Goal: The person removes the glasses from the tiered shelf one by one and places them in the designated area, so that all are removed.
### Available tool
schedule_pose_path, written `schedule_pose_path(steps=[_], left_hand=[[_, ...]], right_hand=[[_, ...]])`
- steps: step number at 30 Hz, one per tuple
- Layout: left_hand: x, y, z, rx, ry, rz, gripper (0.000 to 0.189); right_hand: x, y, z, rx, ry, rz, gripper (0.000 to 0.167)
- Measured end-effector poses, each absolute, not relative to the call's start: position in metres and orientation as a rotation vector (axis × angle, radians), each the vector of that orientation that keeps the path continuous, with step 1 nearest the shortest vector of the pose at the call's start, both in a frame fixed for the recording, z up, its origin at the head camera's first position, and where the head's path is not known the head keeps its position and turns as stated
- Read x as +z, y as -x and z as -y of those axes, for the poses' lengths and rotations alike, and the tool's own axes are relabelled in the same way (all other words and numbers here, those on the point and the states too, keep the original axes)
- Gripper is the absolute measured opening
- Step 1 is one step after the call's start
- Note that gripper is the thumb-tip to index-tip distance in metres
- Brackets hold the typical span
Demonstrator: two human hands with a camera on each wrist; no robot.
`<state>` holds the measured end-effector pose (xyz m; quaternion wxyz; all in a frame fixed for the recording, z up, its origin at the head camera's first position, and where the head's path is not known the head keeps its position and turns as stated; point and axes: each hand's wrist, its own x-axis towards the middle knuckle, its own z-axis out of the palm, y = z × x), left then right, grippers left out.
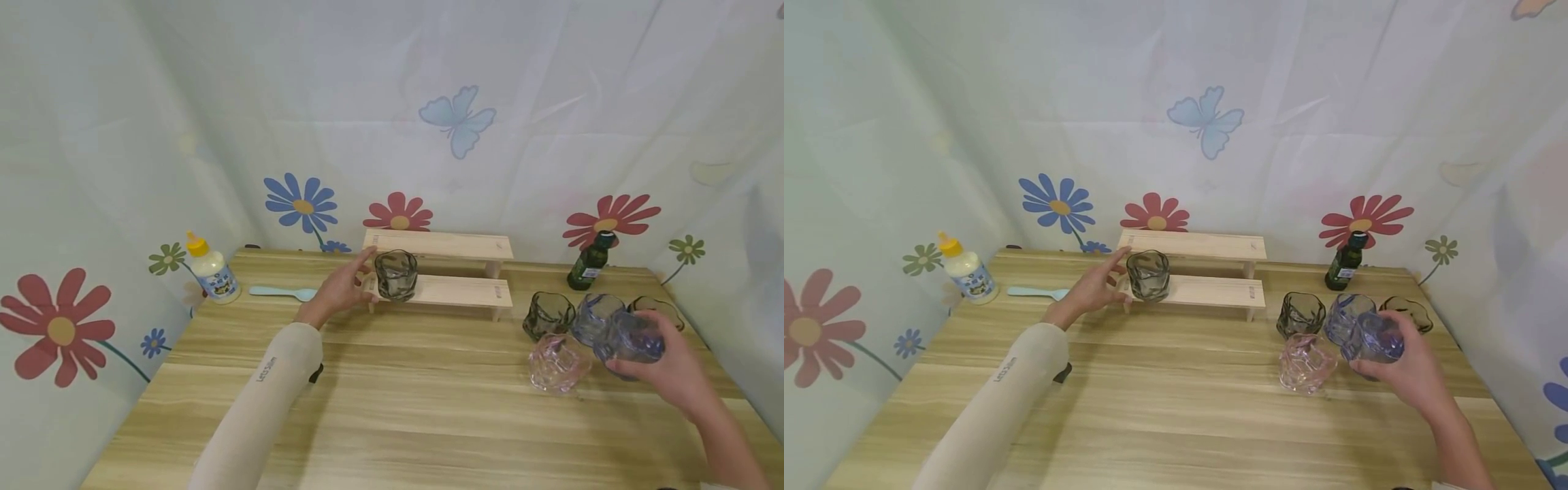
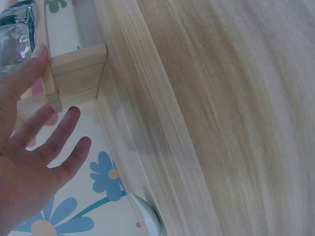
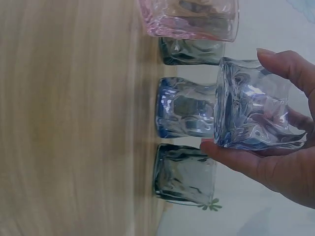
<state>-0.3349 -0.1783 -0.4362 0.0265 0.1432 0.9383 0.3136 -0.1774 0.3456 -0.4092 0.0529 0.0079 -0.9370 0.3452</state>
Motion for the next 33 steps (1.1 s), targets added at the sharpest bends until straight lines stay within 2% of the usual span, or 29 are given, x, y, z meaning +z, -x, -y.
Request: schedule_pose_path(steps=[19,33], left_hand=[[-0.436,0.336,0.18,0.957,-0.474,-2.902,0.104],[-0.437,0.336,0.179,0.947,-0.47,-2.915,0.104]], right_hand=[[-0.437,0.186,-0.349,1.076,0.029,2.976,0.105],[-0.444,0.189,-0.348,1.038,0.019,3.017,0.105]])
